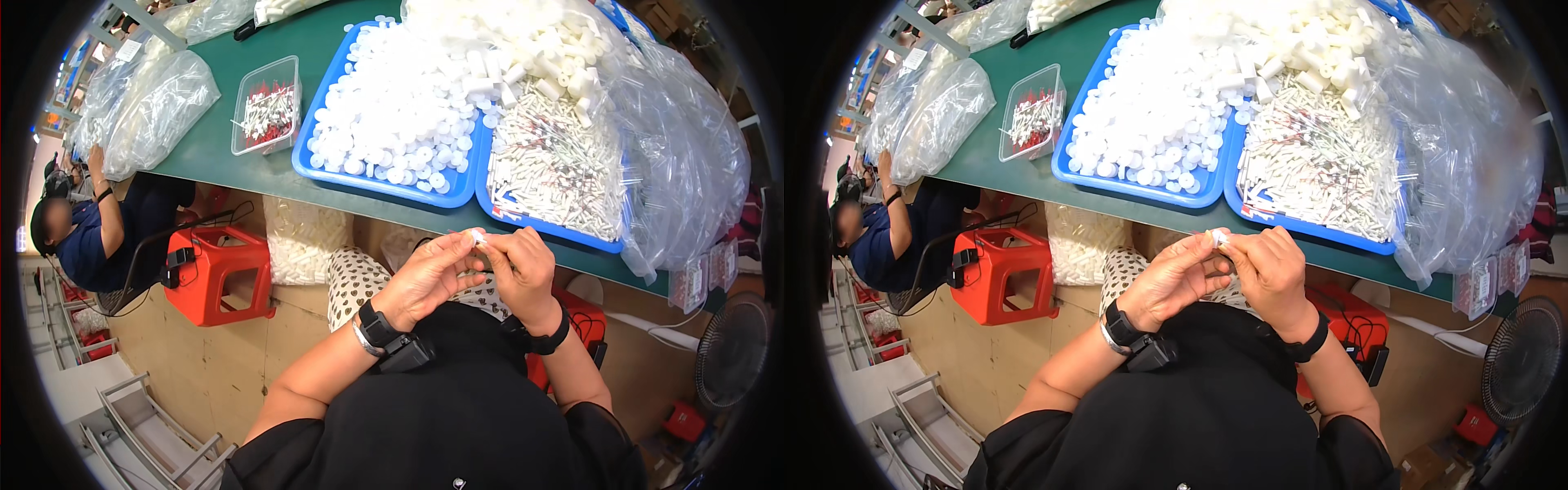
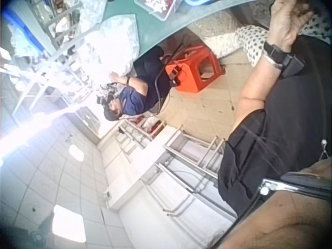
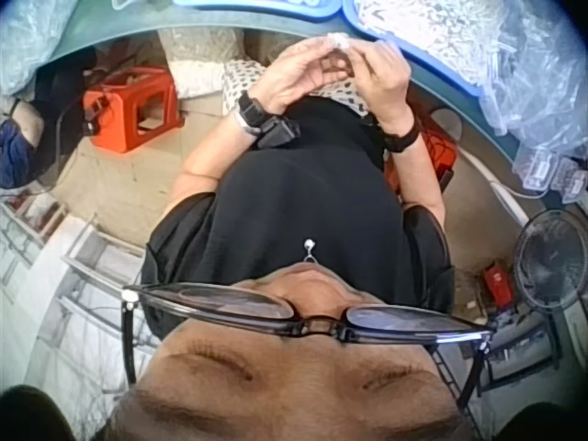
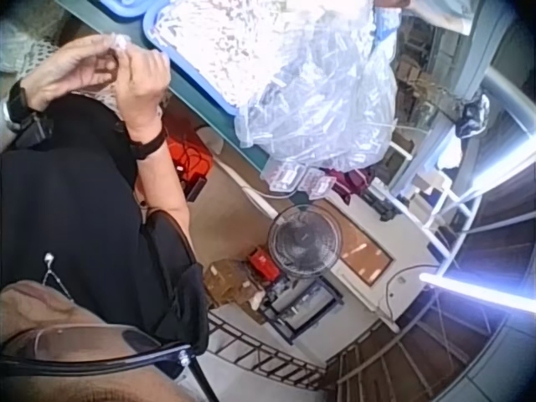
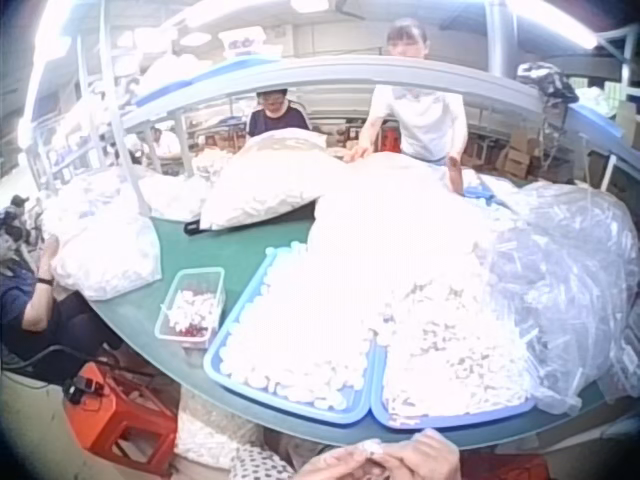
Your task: The person repeatedly picks small white plastic caps and cylindrical components from blue trays on a table, inserts the components into the caps, and places the assembled units into a clear plastic container. The process is continuous and repetitive throughout the clip.
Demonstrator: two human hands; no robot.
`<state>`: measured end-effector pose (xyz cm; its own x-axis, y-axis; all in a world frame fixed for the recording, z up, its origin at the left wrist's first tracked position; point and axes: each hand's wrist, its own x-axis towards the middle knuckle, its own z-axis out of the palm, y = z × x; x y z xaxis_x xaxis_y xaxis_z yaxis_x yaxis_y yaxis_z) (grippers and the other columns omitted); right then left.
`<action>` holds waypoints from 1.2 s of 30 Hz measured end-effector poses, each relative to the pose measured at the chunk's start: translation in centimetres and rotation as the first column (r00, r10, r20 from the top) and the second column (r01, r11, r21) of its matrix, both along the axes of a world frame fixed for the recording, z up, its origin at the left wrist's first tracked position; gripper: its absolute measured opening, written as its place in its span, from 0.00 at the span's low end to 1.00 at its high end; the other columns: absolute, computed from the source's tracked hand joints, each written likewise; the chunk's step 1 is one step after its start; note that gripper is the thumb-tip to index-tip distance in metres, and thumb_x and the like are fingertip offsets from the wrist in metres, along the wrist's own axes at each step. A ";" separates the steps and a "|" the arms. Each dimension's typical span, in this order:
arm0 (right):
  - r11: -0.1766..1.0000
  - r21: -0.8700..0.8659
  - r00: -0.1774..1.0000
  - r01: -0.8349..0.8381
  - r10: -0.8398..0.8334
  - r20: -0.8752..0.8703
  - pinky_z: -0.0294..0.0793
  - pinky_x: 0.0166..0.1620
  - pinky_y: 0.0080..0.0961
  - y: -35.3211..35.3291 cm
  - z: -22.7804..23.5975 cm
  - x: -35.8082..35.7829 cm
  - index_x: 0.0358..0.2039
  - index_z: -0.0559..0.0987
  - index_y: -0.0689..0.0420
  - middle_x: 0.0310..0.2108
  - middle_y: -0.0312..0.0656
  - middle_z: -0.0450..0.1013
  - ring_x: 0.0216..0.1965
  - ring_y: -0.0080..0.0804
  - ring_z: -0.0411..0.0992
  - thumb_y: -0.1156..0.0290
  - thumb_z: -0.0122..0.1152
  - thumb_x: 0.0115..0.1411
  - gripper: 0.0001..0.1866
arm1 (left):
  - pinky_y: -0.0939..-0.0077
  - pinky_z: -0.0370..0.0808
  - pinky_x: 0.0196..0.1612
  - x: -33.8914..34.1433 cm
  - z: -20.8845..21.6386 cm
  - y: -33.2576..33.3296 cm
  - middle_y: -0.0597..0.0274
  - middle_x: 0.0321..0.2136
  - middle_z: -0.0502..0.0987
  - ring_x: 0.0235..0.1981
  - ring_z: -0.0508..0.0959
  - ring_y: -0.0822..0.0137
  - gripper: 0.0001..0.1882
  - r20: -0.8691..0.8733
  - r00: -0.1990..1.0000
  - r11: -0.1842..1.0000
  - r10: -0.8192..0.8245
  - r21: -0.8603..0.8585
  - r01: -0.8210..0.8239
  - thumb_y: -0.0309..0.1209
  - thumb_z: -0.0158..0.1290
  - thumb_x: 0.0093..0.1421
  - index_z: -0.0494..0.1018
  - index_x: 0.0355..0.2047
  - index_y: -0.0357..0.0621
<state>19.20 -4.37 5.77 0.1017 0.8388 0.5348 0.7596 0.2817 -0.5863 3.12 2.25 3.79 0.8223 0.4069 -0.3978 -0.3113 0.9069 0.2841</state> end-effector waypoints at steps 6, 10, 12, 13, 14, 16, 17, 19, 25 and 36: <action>0.990 -0.143 0.994 -0.020 0.004 -0.110 0.68 0.29 0.31 1.2 1.7 1.3 0.28 0.81 0.59 0.23 0.41 0.76 0.24 0.37 0.72 0.73 0.67 0.55 0.04 | 0.76 0.77 0.45 -0.7 0.3 1.1 0.65 0.35 0.77 0.37 0.77 0.75 0.16 -0.108 0.993 0.993 0.057 0.108 -0.045 0.30 0.53 0.66 0.72 0.52 0.35; 0.954 -0.188 0.963 0.233 -0.199 0.182 0.73 0.32 0.36 3.9 1.5 3.2 0.27 0.81 0.60 0.26 0.43 0.77 0.26 0.43 0.75 0.70 0.64 0.57 0.06 | 0.75 0.78 0.46 -0.7 0.6 1.1 0.64 0.36 0.77 0.38 0.78 0.74 0.16 -0.133 0.990 0.991 0.047 0.131 -0.029 0.30 0.53 0.66 0.72 0.52 0.35; 0.900 -0.335 0.949 0.280 -0.205 0.242 0.73 0.33 0.38 4.6 1.1 3.5 0.26 0.82 0.60 0.27 0.44 0.77 0.28 0.44 0.76 0.69 0.63 0.57 0.08 | 0.75 0.78 0.47 -0.5 0.8 0.9 0.63 0.36 0.78 0.39 0.78 0.72 0.17 -0.102 0.993 0.992 0.052 0.119 -0.040 0.30 0.53 0.66 0.71 0.52 0.35; 0.864 -0.405 0.942 0.300 -0.200 0.270 0.73 0.34 0.38 5.0 1.0 3.4 0.26 0.82 0.60 0.27 0.45 0.77 0.29 0.45 0.76 0.68 0.62 0.57 0.09 | 0.74 0.78 0.48 -0.6 0.9 0.9 0.63 0.37 0.78 0.40 0.79 0.71 0.17 -0.088 0.994 0.992 0.059 0.114 -0.049 0.30 0.53 0.66 0.71 0.52 0.35; 0.851 -0.419 0.941 0.316 -0.224 0.254 0.75 0.35 0.39 5.4 1.0 3.2 0.25 0.82 0.59 0.26 0.46 0.77 0.29 0.47 0.76 0.67 0.61 0.57 0.10 | 0.74 0.78 0.48 -0.6 0.9 0.9 0.63 0.37 0.78 0.41 0.79 0.70 0.17 -0.086 0.994 0.992 0.061 0.117 -0.051 0.30 0.53 0.67 0.71 0.53 0.35; 0.819 -0.479 0.946 0.315 -0.230 0.228 0.75 0.35 0.39 5.9 0.8 3.3 0.24 0.82 0.59 0.24 0.47 0.77 0.28 0.47 0.76 0.67 0.61 0.56 0.09 | 0.73 0.78 0.49 -0.7 0.9 0.9 0.62 0.38 0.78 0.43 0.79 0.69 0.17 -0.083 0.994 0.991 0.066 0.123 -0.055 0.30 0.53 0.67 0.70 0.53 0.35; 0.802 -0.508 0.948 0.314 -0.234 0.216 0.75 0.35 0.39 6.1 0.7 3.4 0.24 0.82 0.59 0.24 0.47 0.77 0.28 0.48 0.76 0.68 0.61 0.56 0.09 | 0.73 0.78 0.49 -0.7 1.0 0.9 0.62 0.38 0.78 0.43 0.79 0.68 0.17 -0.094 0.993 0.991 0.068 0.121 -0.056 0.30 0.53 0.67 0.70 0.53 0.35; 0.799 -0.521 0.953 0.300 -0.234 0.191 0.75 0.34 0.39 6.4 0.7 3.5 0.23 0.82 0.59 0.22 0.47 0.77 0.27 0.47 0.77 0.69 0.61 0.54 0.08 | 0.72 0.78 0.49 -0.6 1.5 0.9 0.61 0.38 0.78 0.44 0.79 0.68 0.18 -0.117 0.991 0.991 0.071 0.119 -0.057 0.30 0.53 0.67 0.70 0.54 0.35; 0.894 -0.362 0.956 0.264 -0.292 -0.024 0.73 0.29 0.33 5.9 0.0 3.3 0.24 0.80 0.61 0.18 0.44 0.75 0.22 0.40 0.75 0.74 0.62 0.52 0.04 | 0.74 0.78 0.50 -1.0 0.7 1.3 0.61 0.38 0.77 0.45 0.79 0.68 0.19 -0.056 0.996 0.994 0.076 0.082 -0.071 0.31 0.53 0.67 0.69 0.54 0.33; 0.971 -0.234 0.910 -0.054 -0.048 -0.412 0.70 0.28 0.18 1.1 1.3 2.4 0.33 0.76 0.62 0.24 0.37 0.74 0.23 0.18 0.70 0.82 0.61 0.55 0.05 | 0.73 0.77 0.56 -0.6 2.1 2.4 0.54 0.42 0.76 0.50 0.77 0.60 0.21 -0.004 0.956 0.951 0.292 0.112 -0.290 0.28 0.53 0.66 0.66 0.55 0.28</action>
